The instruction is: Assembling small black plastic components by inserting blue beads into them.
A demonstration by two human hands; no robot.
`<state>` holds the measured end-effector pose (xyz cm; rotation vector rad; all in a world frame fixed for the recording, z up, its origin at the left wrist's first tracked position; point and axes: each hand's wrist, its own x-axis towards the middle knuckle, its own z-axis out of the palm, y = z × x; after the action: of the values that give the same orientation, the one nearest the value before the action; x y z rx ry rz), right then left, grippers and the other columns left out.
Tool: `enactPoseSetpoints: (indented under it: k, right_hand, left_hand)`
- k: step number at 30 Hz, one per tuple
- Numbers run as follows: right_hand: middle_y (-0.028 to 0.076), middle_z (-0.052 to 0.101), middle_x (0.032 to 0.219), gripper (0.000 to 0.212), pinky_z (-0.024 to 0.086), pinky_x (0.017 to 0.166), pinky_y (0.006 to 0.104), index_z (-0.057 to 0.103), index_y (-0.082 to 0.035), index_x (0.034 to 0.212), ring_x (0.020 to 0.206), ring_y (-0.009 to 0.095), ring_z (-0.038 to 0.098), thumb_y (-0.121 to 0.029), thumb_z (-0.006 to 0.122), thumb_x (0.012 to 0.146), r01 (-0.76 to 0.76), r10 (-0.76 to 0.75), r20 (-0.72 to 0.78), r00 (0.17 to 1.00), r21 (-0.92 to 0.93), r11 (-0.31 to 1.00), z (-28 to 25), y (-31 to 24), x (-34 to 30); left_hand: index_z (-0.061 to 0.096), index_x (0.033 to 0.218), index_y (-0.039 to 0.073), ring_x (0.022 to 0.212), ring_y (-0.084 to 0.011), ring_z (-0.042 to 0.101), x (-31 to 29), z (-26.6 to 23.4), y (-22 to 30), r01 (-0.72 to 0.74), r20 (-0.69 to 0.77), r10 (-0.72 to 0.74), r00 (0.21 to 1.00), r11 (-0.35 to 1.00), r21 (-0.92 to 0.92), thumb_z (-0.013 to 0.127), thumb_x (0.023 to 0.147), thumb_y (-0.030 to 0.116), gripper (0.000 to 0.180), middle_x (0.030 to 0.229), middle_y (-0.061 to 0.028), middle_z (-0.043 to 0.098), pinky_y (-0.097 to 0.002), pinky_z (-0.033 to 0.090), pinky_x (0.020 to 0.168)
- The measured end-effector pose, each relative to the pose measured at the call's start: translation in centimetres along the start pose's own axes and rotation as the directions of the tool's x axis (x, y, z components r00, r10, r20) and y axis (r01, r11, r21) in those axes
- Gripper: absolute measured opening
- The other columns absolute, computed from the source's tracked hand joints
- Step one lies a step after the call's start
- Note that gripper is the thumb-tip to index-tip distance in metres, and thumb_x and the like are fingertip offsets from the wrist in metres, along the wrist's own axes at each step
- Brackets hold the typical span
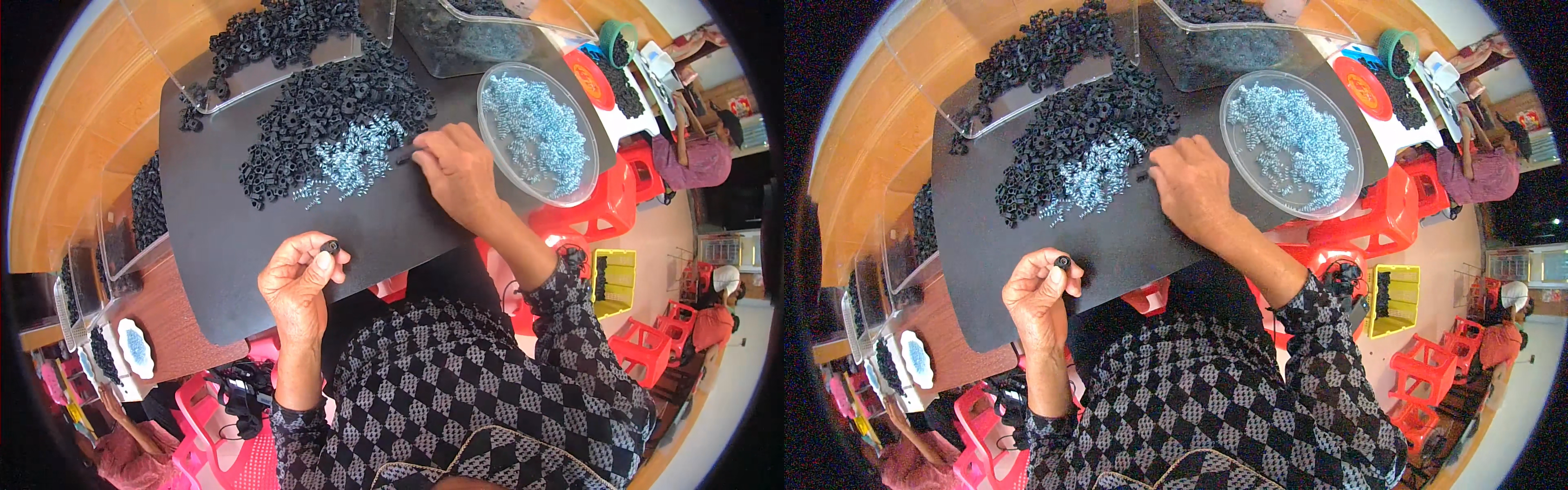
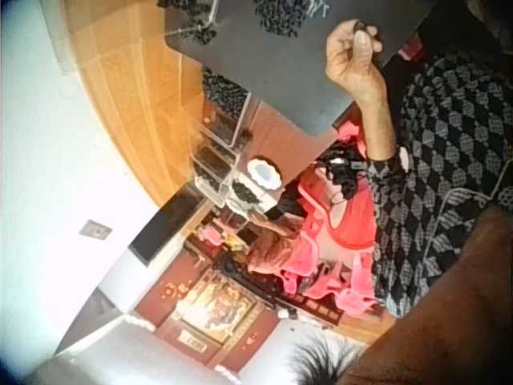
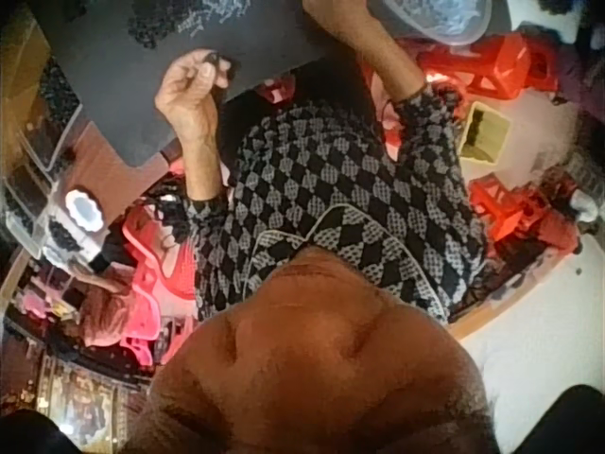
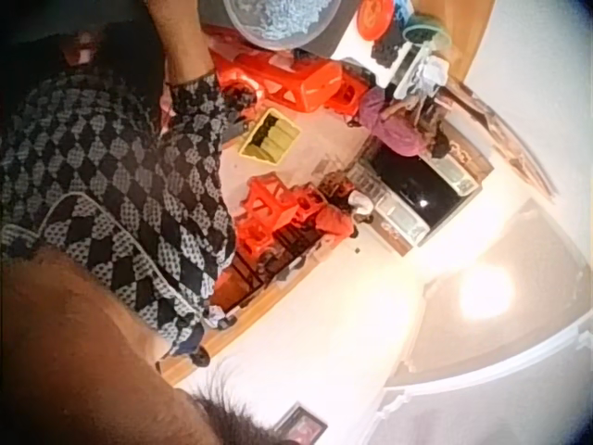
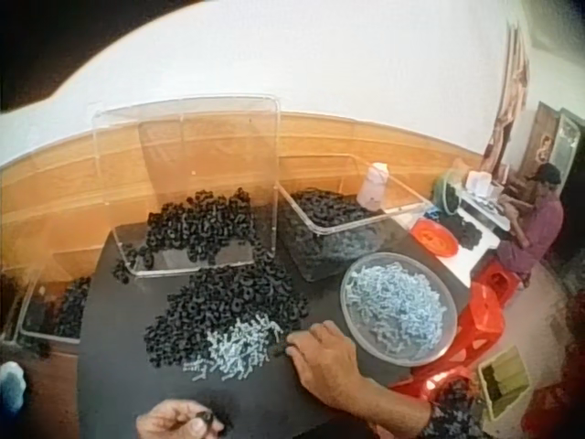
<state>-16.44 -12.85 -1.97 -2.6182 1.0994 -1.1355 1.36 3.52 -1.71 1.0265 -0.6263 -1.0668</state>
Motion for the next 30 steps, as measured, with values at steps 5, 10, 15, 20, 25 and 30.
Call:
enactPoseSetpoints:
  k: [5, 10, 15, 20, 25, 30]
  right_hand:
    - [0.009, 0.060, 0.076, 0.014, 0.045, 0.065, 0.0376, 0.064, -0.004, 0.083, 0.074, 0.028, 0.056, -0.004, 0.069, 0.069, -0.076, 0.075, -0.022, 0.997, -0.040, 0.996, -0.1, 0.8, 0.0]
    - [0.009, 0.060, 0.076, 0.014, 0.045, 0.066, 0.0380, 0.064, -0.004, 0.083, 0.075, 0.028, 0.056, -0.006, 0.068, 0.070, -0.079, 0.078, -0.019, 0.997, -0.057, 0.995, 0.4, 0.5, 0.5]
    - [0.010, 0.061, 0.076, 0.014, 0.046, 0.067, 0.0391, 0.064, -0.005, 0.083, 0.075, 0.029, 0.057, -0.008, 0.069, 0.071, -0.113, 0.114, 0.016, 0.993, -0.058, 0.992, 1.2, 0.6, 0.8]
    - [0.010, 0.059, 0.073, 0.014, 0.045, 0.065, 0.0392, 0.065, -0.006, 0.082, 0.074, 0.029, 0.057, -0.010, 0.071, 0.071, -0.070, 0.069, -0.008, 0.998, -0.083, 0.994, 1.2, 0.6, 1.1]
    - [0.009, 0.059, 0.072, 0.012, 0.045, 0.064, 0.0373, 0.064, -0.006, 0.082, 0.073, 0.026, 0.056, -0.008, 0.070, 0.071, -0.070, 0.073, 0.025, 0.997, -0.096, 0.993, 1.1, 0.8, 1.1]
    - [0.009, 0.057, 0.073, 0.012, 0.044, 0.063, 0.0387, 0.061, -0.005, 0.080, 0.073, 0.027, 0.055, -0.008, 0.068, 0.070, -0.044, 0.044, -0.023, 0.999, -0.027, 0.999, 0.4, 0.6, 0.8]
  left_hand:
    - [0.061, 0.093, -0.004, 0.059, -0.0145, 0.056, 0.1, 0.0, -0.1, -0.002, 0.004, 0.002, 1.000, 1.000, 0.017, 0.067, 0.081, 0.007, 0.017, 0.078, -0.0128, 0.064, -0.0245, 0.045, 0.056]
    - [0.061, 0.093, -0.004, 0.059, -0.0144, 0.056, 0.1, -0.1, 0.0, -0.010, 0.000, 0.010, 1.000, 1.000, 0.006, 0.067, 0.081, 0.008, 0.018, 0.078, -0.0130, 0.064, -0.0243, 0.045, 0.056]
    - [0.060, 0.093, -0.005, 0.059, -0.0142, 0.056, 0.0, -0.3, -0.2, -0.020, -0.009, 0.020, 1.000, 1.000, 0.018, 0.069, 0.080, 0.009, 0.021, 0.079, -0.0130, 0.064, -0.0246, 0.046, 0.056]
    - [0.061, 0.096, -0.006, 0.062, -0.0129, 0.057, 0.2, -0.3, -0.4, -0.018, 0.026, 0.019, 0.999, 0.999, -0.029, 0.066, 0.081, 0.003, 0.019, 0.082, -0.0132, 0.065, -0.0232, 0.047, 0.060]
    - [0.061, 0.096, -0.006, 0.064, -0.0136, 0.059, 0.2, -0.2, -0.5, -0.010, 0.032, 0.011, 0.999, 1.000, -0.022, 0.066, 0.081, 0.003, 0.019, 0.083, -0.0117, 0.065, -0.0231, 0.048, 0.061]
    - [0.061, 0.095, -0.005, 0.062, -0.0139, 0.057, 0.1, -0.3, -0.4, -0.030, 0.008, 0.031, 1.000, 0.999, -0.015, 0.066, 0.081, 0.005, 0.018, 0.081, -0.0123, 0.065, -0.0237, 0.047, 0.059]
